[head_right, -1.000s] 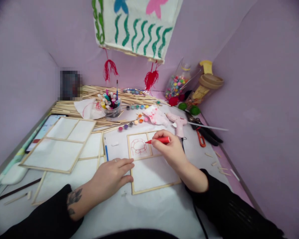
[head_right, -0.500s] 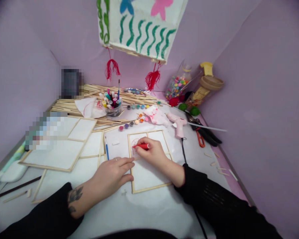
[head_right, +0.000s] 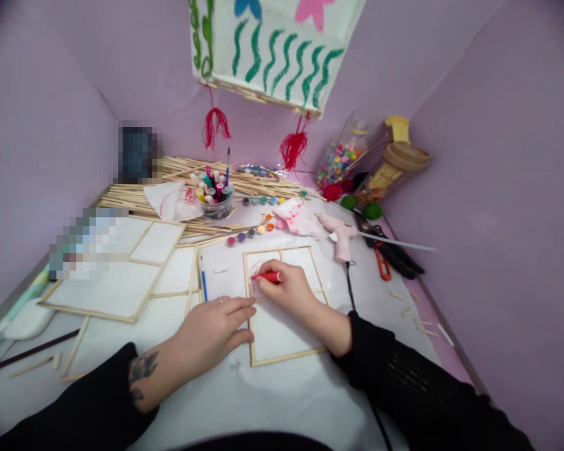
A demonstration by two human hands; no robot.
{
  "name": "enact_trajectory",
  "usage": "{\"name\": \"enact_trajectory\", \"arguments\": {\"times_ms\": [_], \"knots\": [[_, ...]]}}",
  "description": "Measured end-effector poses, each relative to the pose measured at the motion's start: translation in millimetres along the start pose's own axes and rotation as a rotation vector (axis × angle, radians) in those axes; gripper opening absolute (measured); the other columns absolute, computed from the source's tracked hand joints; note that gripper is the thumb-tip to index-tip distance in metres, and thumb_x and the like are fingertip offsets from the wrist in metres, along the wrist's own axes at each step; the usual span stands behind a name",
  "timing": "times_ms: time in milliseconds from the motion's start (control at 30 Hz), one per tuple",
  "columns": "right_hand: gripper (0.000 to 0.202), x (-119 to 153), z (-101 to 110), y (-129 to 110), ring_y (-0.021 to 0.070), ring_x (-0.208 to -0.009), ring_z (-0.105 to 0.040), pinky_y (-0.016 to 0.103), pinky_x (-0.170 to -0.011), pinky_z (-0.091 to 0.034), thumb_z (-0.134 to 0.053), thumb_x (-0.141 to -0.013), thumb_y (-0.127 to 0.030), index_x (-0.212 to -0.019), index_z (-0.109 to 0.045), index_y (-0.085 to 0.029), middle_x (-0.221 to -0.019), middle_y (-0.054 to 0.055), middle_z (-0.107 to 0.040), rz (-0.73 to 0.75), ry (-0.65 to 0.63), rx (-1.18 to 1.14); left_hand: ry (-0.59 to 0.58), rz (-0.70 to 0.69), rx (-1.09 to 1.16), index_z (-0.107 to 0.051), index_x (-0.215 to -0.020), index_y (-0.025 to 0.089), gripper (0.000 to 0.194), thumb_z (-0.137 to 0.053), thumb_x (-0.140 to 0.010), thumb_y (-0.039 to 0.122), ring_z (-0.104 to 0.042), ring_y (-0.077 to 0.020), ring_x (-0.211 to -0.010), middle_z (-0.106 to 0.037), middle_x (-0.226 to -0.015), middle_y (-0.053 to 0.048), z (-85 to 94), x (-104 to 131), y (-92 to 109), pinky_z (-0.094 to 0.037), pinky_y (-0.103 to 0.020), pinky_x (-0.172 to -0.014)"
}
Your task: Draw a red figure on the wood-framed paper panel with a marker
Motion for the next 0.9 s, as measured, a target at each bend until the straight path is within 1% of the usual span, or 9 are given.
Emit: {"name": "enact_trajectory", "arguments": {"times_ms": [467, 767, 900], "knots": [[0.008, 0.2, 1.1, -2.7, 0.0169, -0.070, -0.065, 0.027, -0.067, -0.049, -0.060, -0.072, -0.018, -0.077, -0.066, -0.019, -0.076, 0.003, -0.071, -0.005, -0.016, 0.023, 0.006, -0.008, -0.002, -0.063, -0.110, 0.020, 0.029, -0.067, -0.084, 0.033, -0.063, -0.0240, -0.093, -0.065, -0.121, -0.002, 0.2, -0.3, 0.0, -0.052, -0.038, -0.080], [0.005, 0.2, 1.3, -1.2, 0.0161, -0.065, -0.062, 0.026, -0.063, -0.047, -0.059, -0.069, -0.018, -0.072, -0.063, -0.019, -0.070, 0.002, -0.069, -0.028, -0.030, 0.011, 0.015, -0.015, -0.016, -0.063, -0.110, 0.021, 0.029, -0.066, -0.084, 0.034, -0.063, -0.0234, -0.093, -0.065, -0.120, -0.002, -0.8, -0.6, -1.0, -0.053, -0.037, -0.079], [0.004, -0.1, 2.3, -1.4, 0.0158, -0.063, -0.060, 0.026, -0.062, -0.046, -0.059, -0.068, -0.018, -0.070, -0.063, -0.019, -0.068, 0.001, -0.068, -0.035, -0.026, 0.009, -0.001, -0.012, -0.020, -0.063, -0.110, 0.021, 0.030, -0.066, -0.084, 0.035, -0.063, -0.0230, -0.092, -0.065, -0.120, -0.003, -1.0, -0.7, -0.4, -0.052, -0.036, -0.079]]}}
Point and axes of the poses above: each hand's wrist, its own x-axis away from the middle knuckle, its own z-axis out of the back of the hand, y = z × x, the point moved 7 cm from there along -x, towards the middle knuckle
